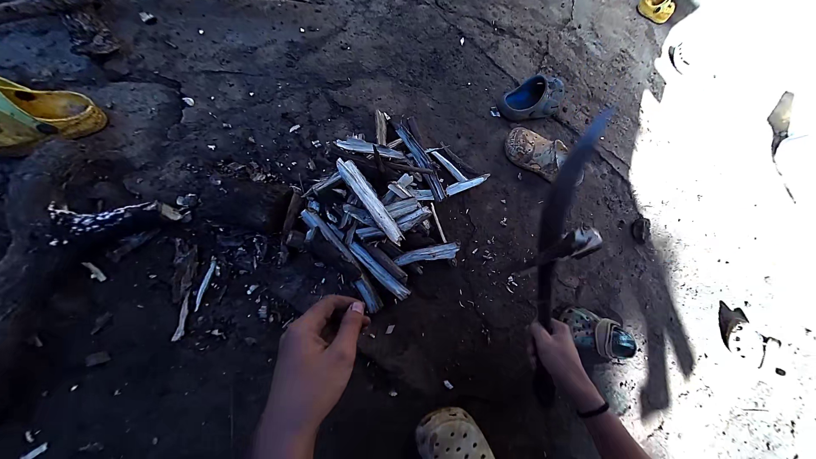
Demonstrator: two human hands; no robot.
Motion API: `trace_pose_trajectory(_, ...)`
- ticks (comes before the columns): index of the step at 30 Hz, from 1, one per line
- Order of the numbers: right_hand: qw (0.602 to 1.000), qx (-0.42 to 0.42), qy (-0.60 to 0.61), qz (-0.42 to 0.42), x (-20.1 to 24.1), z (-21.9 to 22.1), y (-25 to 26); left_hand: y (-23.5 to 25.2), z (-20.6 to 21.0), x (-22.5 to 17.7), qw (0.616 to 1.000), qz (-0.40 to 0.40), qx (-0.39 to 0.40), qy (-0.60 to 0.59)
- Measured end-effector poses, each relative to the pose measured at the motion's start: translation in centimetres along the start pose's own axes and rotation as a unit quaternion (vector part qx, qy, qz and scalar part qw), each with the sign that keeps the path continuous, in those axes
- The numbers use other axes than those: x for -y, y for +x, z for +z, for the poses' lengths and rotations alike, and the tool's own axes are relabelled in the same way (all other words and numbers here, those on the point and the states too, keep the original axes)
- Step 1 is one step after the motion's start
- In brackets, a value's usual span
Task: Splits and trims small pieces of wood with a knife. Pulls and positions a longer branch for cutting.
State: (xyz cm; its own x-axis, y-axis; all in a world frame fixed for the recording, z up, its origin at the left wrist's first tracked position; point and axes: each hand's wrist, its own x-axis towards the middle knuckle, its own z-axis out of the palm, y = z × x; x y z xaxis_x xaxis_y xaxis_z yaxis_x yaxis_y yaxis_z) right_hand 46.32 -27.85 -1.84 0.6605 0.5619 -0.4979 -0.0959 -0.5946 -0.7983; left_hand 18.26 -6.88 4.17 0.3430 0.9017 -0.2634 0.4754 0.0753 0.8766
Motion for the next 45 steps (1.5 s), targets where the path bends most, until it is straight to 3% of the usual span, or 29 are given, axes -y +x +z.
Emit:
trace_pose_trajectory(1,0.992,0.022,-0.066,0.108,-1.8,0.3,-0.7,0.0,0.2,0.1,1.0,-0.002,0.003,-0.005)
trace_pose_trajectory(3,0.98,0.04,-0.081,0.175,-3.9,1.4,-2.7,0.1,0.6,0.2,1.0,-0.001,0.007,-0.01)
trace_pose_trajectory(6,0.979,0.017,-0.044,0.197,-2.8,2.4,-5.7,-0.6,1.0,-0.2,1.0,-0.013,0.012,0.008)
trace_pose_trajectory(9,0.98,0.015,0.002,0.2,-1.6,2.3,-6.5,-1.1,2.8,-1.2,0.993,0.049,0.039,0.1)
trace_pose_trajectory(13,0.979,0.035,0.017,0.201,-0.9,2.2,-5.7,-0.8,9.4,-0.5,0.95,0.123,0.159,0.237)
trace_pose_trajectory(15,0.979,0.049,0.008,0.197,-0.7,2.1,-5.3,-0.5,13.2,0.8,0.919,0.15,0.18,0.317)
trace_pose_trajectory(20,0.983,0.092,0.039,0.157,1.2,2.0,-7.0,0.0,16.8,2.2,0.899,0.256,0.098,0.343)
trace_pose_trajectory(23,0.985,0.11,0.082,0.106,3.2,2.0,-8.3,0.7,16.7,1.0,0.895,0.236,0.117,0.36)
trace_pose_trajectory(27,0.981,0.146,0.129,0.021,5.8,2.0,-8.8,1.9,16.8,1.3,0.858,0.262,0.164,0.411)
trace_pose_trajectory(29,0.977,0.162,0.133,-0.03,6.5,1.8,-8.7,1.8,16.9,0.6,0.849,0.235,0.203,0.428)
trace_pose_trajectory(31,0.975,0.167,0.13,-0.071,6.9,1.6,-8.6,1.3,17.2,-0.1,0.867,0.199,0.208,0.407)
trace_pose_trajectory(35,0.97,0.168,0.122,-0.125,7.4,1.3,-8.6,0.4,18.9,-3.2,0.948,0.191,0.096,0.234)
trace_pose_trajectory(36,0.968,0.171,0.124,-0.135,7.5,1.3,-8.6,0.4,19.7,-4.7,0.952,0.179,0.121,0.215)
trace_pose_trajectory(38,0.964,0.177,0.133,-0.147,7.7,1.4,-8.8,1.5,23.4,-5.9,0.927,0.175,0.212,0.256)
trace_pose_trajectory(40,0.961,0.184,0.143,-0.152,7.9,1.7,-8.9,2.4,29.0,-4.5,0.873,0.211,0.254,0.359)
trace_pose_trajectory(42,0.959,0.186,0.149,-0.152,8.1,1.7,-9.1,2.0,31.9,-4.1,0.839,0.215,0.268,0.422)
trace_pose_trajectory(45,0.96,0.183,0.157,-0.144,8.0,1.3,-9.3,1.1,32.8,-3.6,0.828,0.238,0.247,0.444)
